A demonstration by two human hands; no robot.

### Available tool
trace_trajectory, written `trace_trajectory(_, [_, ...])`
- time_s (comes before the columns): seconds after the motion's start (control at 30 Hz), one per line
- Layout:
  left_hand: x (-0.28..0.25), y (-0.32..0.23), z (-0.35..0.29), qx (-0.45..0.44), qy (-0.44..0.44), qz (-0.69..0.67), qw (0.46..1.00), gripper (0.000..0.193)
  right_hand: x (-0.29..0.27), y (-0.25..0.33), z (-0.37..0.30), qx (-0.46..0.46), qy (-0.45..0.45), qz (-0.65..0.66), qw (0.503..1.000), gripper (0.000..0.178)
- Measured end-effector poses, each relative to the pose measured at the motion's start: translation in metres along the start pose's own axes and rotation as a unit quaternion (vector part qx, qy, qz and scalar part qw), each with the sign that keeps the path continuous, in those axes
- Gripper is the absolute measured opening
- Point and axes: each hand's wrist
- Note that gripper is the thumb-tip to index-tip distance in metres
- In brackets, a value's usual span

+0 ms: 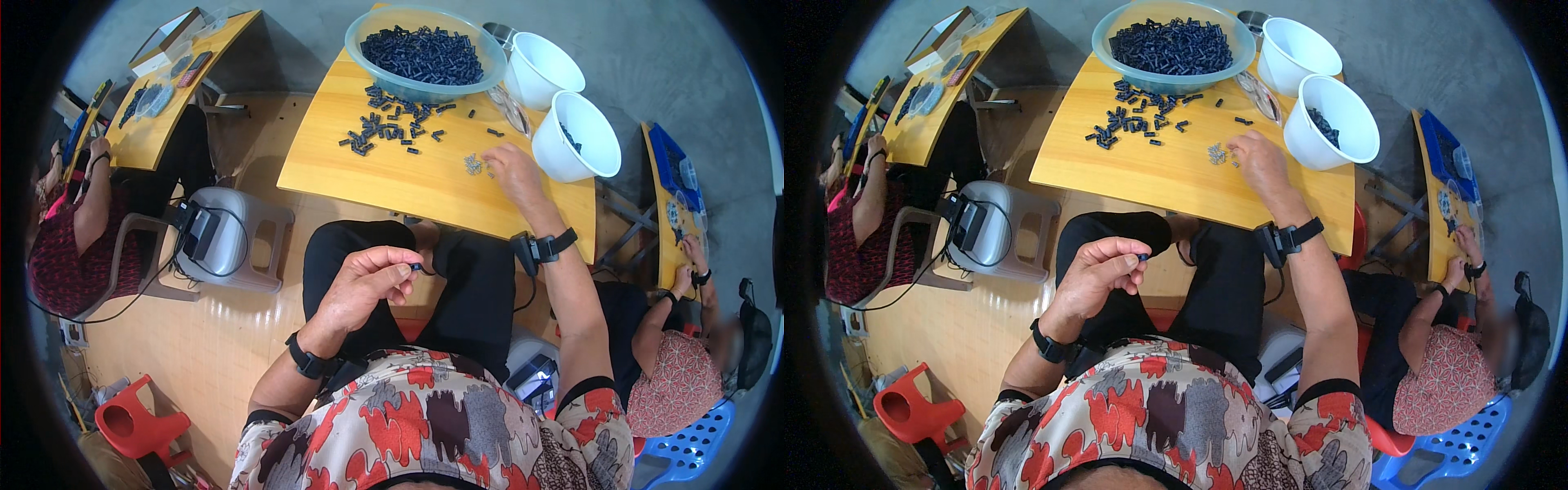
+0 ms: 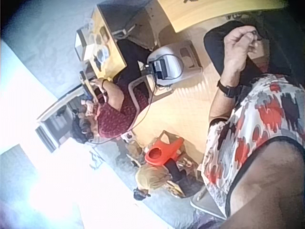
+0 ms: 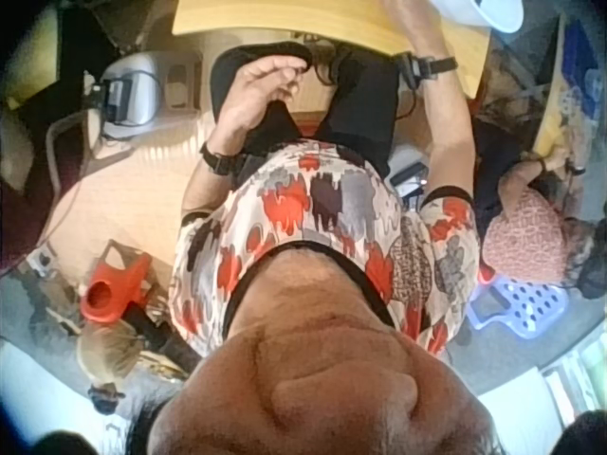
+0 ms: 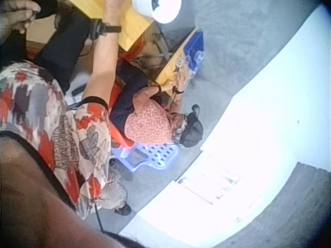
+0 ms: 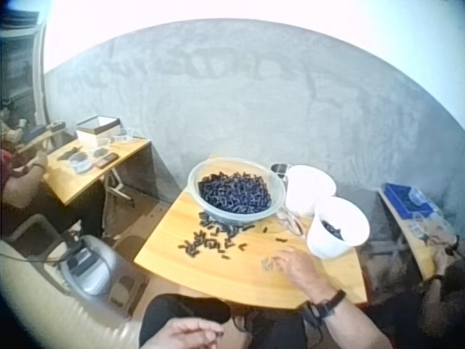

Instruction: Assembling small blue and grey plastic components by hand in a workshop environment.

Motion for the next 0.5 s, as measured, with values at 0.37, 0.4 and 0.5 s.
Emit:
trace_trajectory(0.37, [0.0026,-0.0007,-0.0028,0.009,-0.005,0.002,1.000,0.018,-0.0066,-0.0036,-0.0032,-0.019,0.003,0.004,1.000,0.009])
trace_trajectory(0.4, [0.0025,-0.0007,-0.0030,0.011,-0.003,0.003,1.000,0.018,-0.0067,-0.0033,-0.0031,-0.013,0.010,0.002,1.000,0.009])
trace_trajectory(0.5, [0.0029,-0.0008,-0.0039,0.014,-0.003,-0.001,1.000,0.018,-0.0067,-0.0013,-0.0025,-0.006,0.020,-0.013,1.000,0.009])
Point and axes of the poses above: each hand's wrist, its own z-axis towards the middle knuckle, its own x-axis out of the palm, y = z × x, and after that the axes turned 1 degree about -z, right-handed
